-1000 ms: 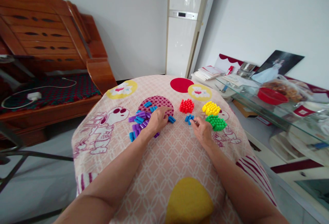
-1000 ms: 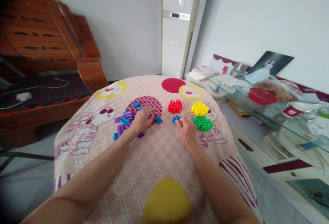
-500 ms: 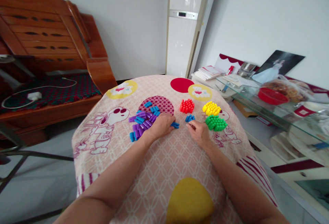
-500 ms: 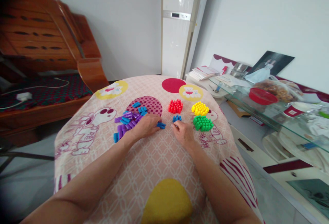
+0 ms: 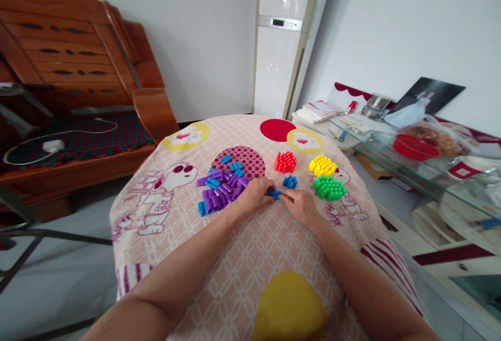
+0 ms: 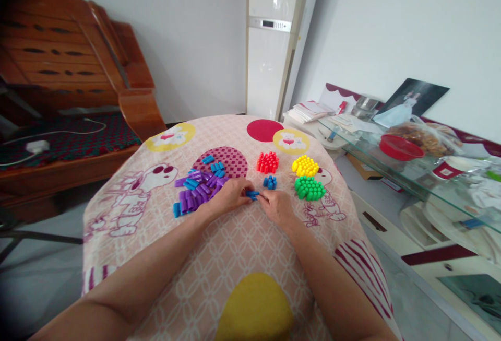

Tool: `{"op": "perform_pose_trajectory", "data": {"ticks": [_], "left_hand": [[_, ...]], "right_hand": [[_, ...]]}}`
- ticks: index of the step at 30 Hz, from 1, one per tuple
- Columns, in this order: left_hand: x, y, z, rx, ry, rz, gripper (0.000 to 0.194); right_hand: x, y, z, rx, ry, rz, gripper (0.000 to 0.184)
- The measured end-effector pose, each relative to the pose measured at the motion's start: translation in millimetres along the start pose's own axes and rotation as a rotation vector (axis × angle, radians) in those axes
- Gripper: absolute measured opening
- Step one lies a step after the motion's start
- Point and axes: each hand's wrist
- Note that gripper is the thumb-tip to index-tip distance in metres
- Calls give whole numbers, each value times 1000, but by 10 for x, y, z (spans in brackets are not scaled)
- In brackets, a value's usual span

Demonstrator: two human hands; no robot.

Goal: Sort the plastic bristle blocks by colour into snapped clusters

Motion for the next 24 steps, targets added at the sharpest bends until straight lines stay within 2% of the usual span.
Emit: {"op": "perform_pose_trajectory", "data": {"ticks": [6, 10, 15, 24], "left_hand": [[-60, 13, 22, 95, 76, -192, 10], [-112, 7, 34, 53, 75, -259, 16], [-136, -29, 41, 50, 103, -186, 26], [-139, -40, 44, 37, 142, -43, 29]], "right_hand": [[40, -2, 7, -64, 69, 218, 19], [89, -24, 31, -79, 164, 337, 26], [71, 24, 51, -100, 276, 157, 31], [-2, 103, 58, -95, 242, -130, 25]]}}
Point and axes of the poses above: each hand's wrist, its own z-axis towards the middle knuckle, its own x-axis out of the back of the hand, y = z × x, and after that the axes turned 11 degrees about z, right-handed
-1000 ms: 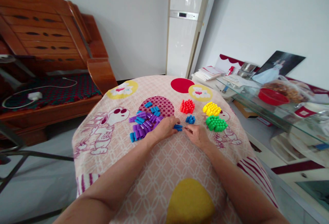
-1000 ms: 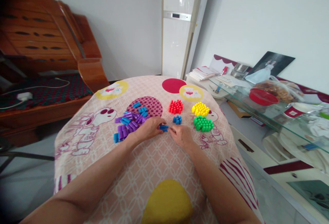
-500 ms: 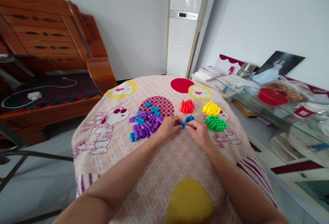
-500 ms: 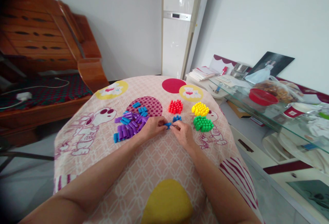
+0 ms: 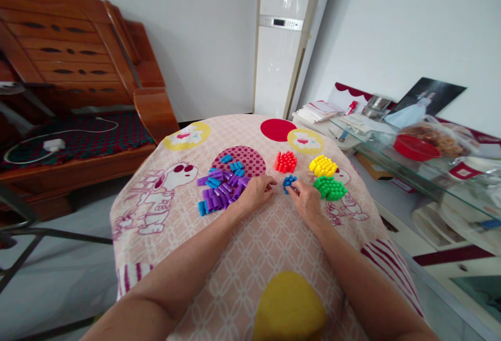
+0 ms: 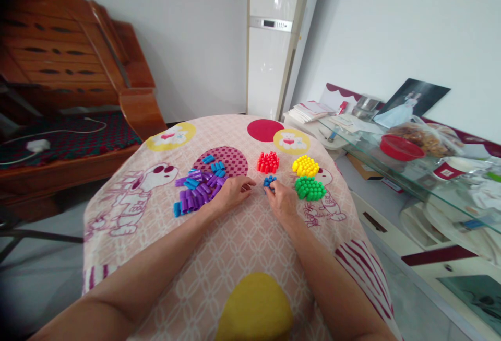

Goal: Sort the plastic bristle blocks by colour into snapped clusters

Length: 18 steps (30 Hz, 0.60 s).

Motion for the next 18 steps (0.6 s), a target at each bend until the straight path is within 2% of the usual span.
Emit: {"op": "perform_pose_trajectory", "data": {"ticks": [4, 6, 9, 12, 15, 18], "left_hand": [[136, -88, 34, 30, 90, 80, 29], [245, -216, 66, 63, 172, 159, 28], [391, -481, 108, 189, 256, 310, 30], [450, -713, 118, 306, 141, 459, 32], [441, -811, 96, 321, 1, 550, 31], [435, -809, 71, 313, 13, 531, 29]], "right_hand": [[-1, 1, 6, -11, 16, -27, 26], [5, -4, 5, -23, 39, -8, 29], [20, -17, 3, -33, 89, 25, 34], [36, -27, 4, -35, 132, 48, 38], [54, -27, 11, -38, 161, 95, 40], [81, -18, 23, -54, 196, 169, 42]]}}
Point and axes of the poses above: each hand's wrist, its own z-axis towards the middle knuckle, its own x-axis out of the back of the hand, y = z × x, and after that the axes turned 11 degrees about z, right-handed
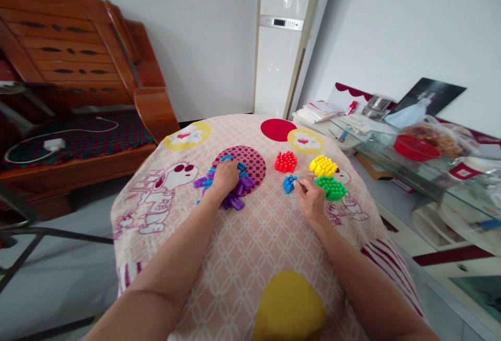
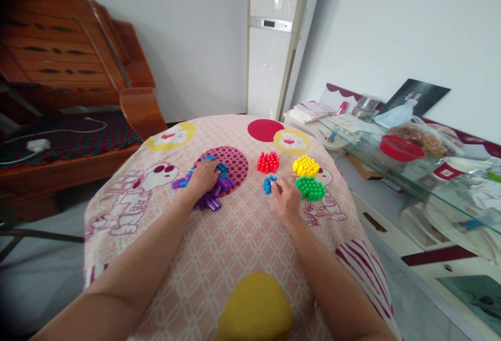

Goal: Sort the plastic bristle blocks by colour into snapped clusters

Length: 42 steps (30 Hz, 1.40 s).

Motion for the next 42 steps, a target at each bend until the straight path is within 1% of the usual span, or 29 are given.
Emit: {"op": "perform_pose_trajectory", "data": {"ticks": [3, 7, 10, 12, 14, 16, 20, 23, 26, 30, 33, 37, 42], "left_hand": [[25, 9, -8, 29, 71, -93, 35], [85, 79, -12, 5, 179, -202, 38], [172, 225, -60, -40, 246, -290, 36], [233, 363, -119, -75, 251, -366, 35], [269, 519, -184, -111, 211, -445, 35], [266, 676, -237, -145, 156, -515, 35], [173, 931, -277, -177, 99, -573, 35], [85, 1040, -266, -195, 66, -597, 35], [20, 1083, -258, -202, 24, -639, 36], [-13, 1087, -264, -177, -26, -712, 52], [-12, 1087, -263, -167, -73, -756, 58], [-21, 1106, -262, -158, -133, -811, 59], [-25, 1122, -263, -166, -138, -826, 58]], "right_hand": [[28, 5, 19, -16, 35, 62, 42], [39, 4, 30, -18, 63, 85, 43], [34, 2, 30, -20, 66, 94, 43], [32, 3, 31, -25, 68, 98, 43], [34, 5, 33, -32, 73, 96, 43], [39, 5, 35, -40, 76, 87, 43], [49, -7, 33, -58, 48, 58, 43], [52, -16, 33, -64, 30, 40, 44], [53, -12, 38, -69, 25, 33, 44], [44, 20, 44, -81, -3, 23, 40], [20, 61, 46, -110, -41, -23, 36], [-19, 110, 44, -115, -96, -104, 36], [-26, 129, 35, -112, -98, -80, 37]]}}
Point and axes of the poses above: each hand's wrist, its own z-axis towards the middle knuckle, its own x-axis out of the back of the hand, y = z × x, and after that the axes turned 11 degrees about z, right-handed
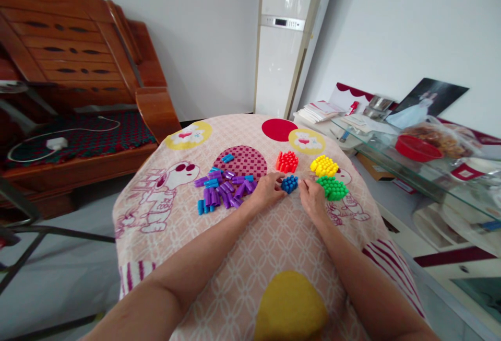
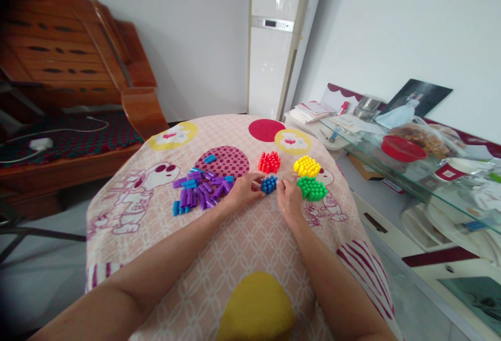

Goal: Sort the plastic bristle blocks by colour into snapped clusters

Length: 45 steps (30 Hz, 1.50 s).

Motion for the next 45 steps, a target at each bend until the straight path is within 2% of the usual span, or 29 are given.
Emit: {"op": "perform_pose_trajectory", "data": {"ticks": [2, 4, 7, 9, 11, 13, 16, 18, 28, 33, 36, 39, 43, 45], "left_hand": [[67, -9, 20, -13, 27, 58, 56], [210, -53, 58, -31, 105, 166, 51], [552, -229, 124, -35, 313, 395, 46], [802, -417, 154, 35, 409, 531, 44], [998, -627, 164, 136, 428, 622, 46], [1100, -810, 160, 207, 380, 687, 48], [1098, -959, 150, 227, 197, 744, 47], [1059, -975, 149, 201, 138, 758, 44], [1027, -871, 187, 211, 224, 731, 24], [1030, -859, 215, 232, 264, 716, 26], [1025, -778, 202, 221, 324, 672, 30], [941, -610, 190, 150, 327, 581, 34], [798, -425, 213, -28, 240, 525, 35], [801, -426, 225, -19, 262, 560, 38]], "right_hand": [[7, 4, -3, -12, -3, 25, 36], [15, 9, -5, -21, -4, 46, 36], [21, 14, -4, -25, -3, 62, 36], [22, 12, -1, -24, -5, 58, 37], [23, 6, 3, -23, -8, 50, 36], [23, -4, 5, -25, -15, 49, 34], [25, -18, 5, -51, -23, 65, 34], [27, -23, 3, -67, -25, 74, 34], [21, -6, -5, -42, -17, 68, 35], [20, -2, -5, -41, -27, 62, 34], [14, 1, -6, -32, -23, 51, 35], [5, 5, -7, -24, -21, 37, 35], [5, 4, -4, -14, -22, 13, 34], [10, 0, -2, -5, -31, 5, 34]]}}
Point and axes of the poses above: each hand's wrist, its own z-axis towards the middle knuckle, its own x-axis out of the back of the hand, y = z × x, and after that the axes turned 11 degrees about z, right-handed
